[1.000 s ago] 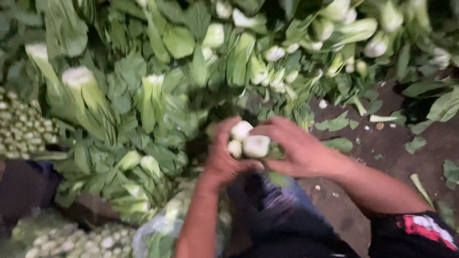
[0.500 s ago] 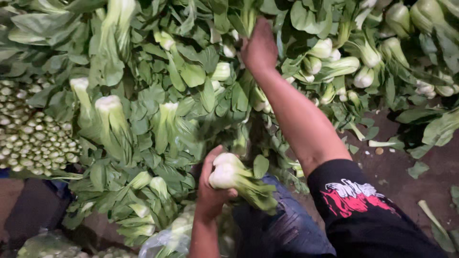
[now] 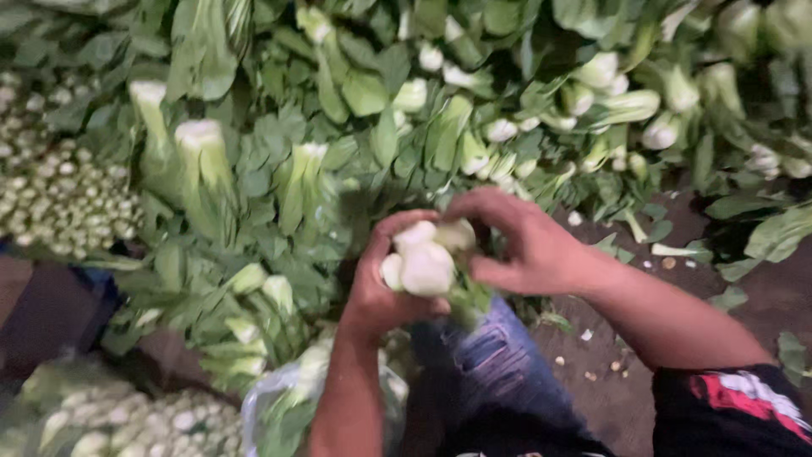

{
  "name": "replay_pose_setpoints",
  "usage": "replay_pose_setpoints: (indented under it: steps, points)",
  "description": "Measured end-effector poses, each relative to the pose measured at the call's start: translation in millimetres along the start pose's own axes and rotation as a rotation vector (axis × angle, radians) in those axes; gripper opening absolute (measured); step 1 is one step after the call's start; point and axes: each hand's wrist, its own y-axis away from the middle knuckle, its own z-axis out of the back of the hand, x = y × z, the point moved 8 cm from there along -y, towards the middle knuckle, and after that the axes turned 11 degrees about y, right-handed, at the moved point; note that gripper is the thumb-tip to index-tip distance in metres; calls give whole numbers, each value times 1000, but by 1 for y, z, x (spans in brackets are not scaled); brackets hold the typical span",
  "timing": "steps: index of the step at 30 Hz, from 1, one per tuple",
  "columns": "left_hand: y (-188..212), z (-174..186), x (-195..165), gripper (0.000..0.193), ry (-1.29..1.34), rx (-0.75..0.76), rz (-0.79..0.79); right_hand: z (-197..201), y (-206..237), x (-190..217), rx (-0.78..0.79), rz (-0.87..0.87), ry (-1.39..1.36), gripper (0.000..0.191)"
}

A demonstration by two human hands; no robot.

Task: The person sits on the floor and packs bok choy into a plastic bag. They repeatedly pick bunches of bok choy from a large pile, gather them by hand, and place them into the bag, pressing them down to fit more.

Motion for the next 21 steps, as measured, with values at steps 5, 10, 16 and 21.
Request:
replay_pose_setpoints:
  steps: [5, 10, 16, 21]
  points:
    - [10, 9, 17, 109, 343, -81, -30, -41, 4, -8, -320, 139, -520, 44]
    - [19, 20, 27, 101, 131, -140, -74, -70, 30, -22, -365, 104, -142, 77]
    - [29, 17, 8, 101, -484, -249, -174, -70, 39, -16, -410, 144, -1, 105]
    - [17, -4, 5, 119, -193, -171, -166, -79, 45, -29, -272, 74, -26, 111]
